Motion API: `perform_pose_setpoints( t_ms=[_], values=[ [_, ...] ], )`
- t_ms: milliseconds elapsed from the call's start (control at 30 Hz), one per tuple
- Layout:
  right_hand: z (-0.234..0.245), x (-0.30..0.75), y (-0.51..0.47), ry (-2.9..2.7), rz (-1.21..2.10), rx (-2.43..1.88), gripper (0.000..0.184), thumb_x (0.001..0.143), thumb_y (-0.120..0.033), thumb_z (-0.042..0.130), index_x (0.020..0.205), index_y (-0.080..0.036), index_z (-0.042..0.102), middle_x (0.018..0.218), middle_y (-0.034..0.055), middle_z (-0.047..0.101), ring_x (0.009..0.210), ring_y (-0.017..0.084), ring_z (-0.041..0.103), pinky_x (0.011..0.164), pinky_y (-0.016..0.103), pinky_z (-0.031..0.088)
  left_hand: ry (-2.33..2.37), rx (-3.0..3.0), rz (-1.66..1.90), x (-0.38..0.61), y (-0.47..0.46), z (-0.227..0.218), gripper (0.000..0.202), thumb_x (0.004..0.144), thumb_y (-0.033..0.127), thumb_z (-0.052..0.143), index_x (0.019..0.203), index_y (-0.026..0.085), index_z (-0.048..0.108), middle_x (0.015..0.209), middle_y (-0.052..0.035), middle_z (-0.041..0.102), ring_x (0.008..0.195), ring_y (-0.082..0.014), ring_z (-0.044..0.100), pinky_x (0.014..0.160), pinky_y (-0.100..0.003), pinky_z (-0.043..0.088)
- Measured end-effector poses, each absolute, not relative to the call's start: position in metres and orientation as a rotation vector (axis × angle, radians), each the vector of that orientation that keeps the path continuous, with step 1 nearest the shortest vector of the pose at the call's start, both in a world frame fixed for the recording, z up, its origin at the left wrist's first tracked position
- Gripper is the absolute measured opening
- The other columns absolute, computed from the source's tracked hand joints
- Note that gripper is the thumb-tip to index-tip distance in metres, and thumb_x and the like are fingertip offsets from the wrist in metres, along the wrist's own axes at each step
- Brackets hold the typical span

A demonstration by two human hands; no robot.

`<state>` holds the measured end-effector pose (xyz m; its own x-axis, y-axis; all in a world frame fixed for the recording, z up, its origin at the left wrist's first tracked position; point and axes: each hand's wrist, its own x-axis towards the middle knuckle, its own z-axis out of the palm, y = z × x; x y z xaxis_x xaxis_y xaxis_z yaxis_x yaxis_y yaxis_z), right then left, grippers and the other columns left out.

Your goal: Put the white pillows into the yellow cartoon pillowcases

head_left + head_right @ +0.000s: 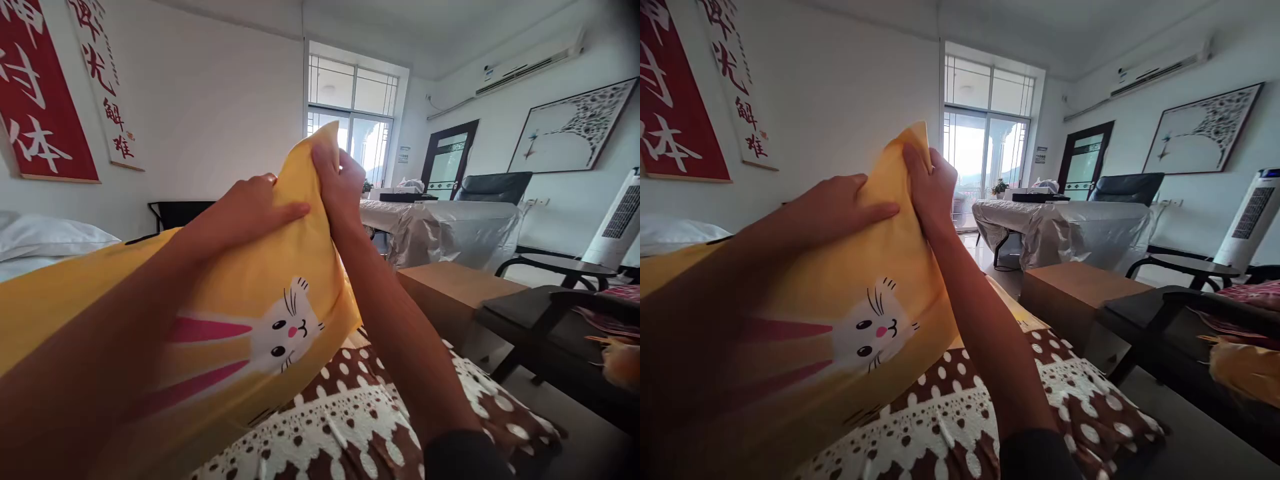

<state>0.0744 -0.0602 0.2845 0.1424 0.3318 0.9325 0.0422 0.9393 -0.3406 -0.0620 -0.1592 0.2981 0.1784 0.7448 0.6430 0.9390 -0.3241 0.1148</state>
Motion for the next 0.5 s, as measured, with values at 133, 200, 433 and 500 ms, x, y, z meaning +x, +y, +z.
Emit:
perform_pose_setpoints(
  t_ms=[133,200,433,500],
  values=[
    [0.28,0.086,-0.075,-1.429,0.34,-0.314,0.036,0.091,-0.053,0.041,0.083,-0.018,0.049,0.074,-0.0035,0.041,0.07,0.008,0.05,0.062,0.023,0.041,-1.542,-2.205,-1.018,-0.048,-0.151,0.3,0.032,0.085,0.041,0.049,0.065,0.016,0.053,0.062,-0.0004,0.05,0.062,-0.0133,0.05,0.062,-0.028,0.035],
    [0.251,0.097,-0.081,-1.471,0.337,-0.344,0.035,0.089,-0.053,0.047,0.078,-0.019,0.047,0.071,-0.0039,0.041,0.067,0.008,0.047,0.061,0.022,0.04,-1.437,-2.202,-1.082,-0.049,-0.151,0.293,0.035,0.087,0.032,0.046,0.056,0.017,0.042,0.056,0.0015,0.042,0.056,-0.0104,0.041,0.061,-0.028,0.031],
    [0.072,0.152,-0.077,-1.67,0.375,-0.658,0.04,0.091,-0.052,0.037,0.069,-0.021,0.047,0.066,-0.0001,0.048,0.064,0.014,0.043,0.062,0.028,0.037,-1.341,-2.159,-1.239,-0.053,-0.145,0.285,0.04,0.086,0.035,0.048,0.055,0.019,0.028,0.054,0.0034,0.026,0.053,-0.0105,0.028,0.055,-0.029,0.023],
    [0.033,0.164,-0.068,-1.631,0.368,-0.74,0.038,0.09,-0.051,0.038,0.068,-0.021,0.048,0.063,-0.0002,0.048,0.06,0.014,0.042,0.058,0.028,0.034,-1.343,-2.14,-1.231,-0.055,-0.142,0.286,0.04,0.086,0.038,0.047,0.055,0.019,0.03,0.054,0.0033,0.026,0.052,-0.0106,0.029,0.055,-0.028,0.023]
  ],
)
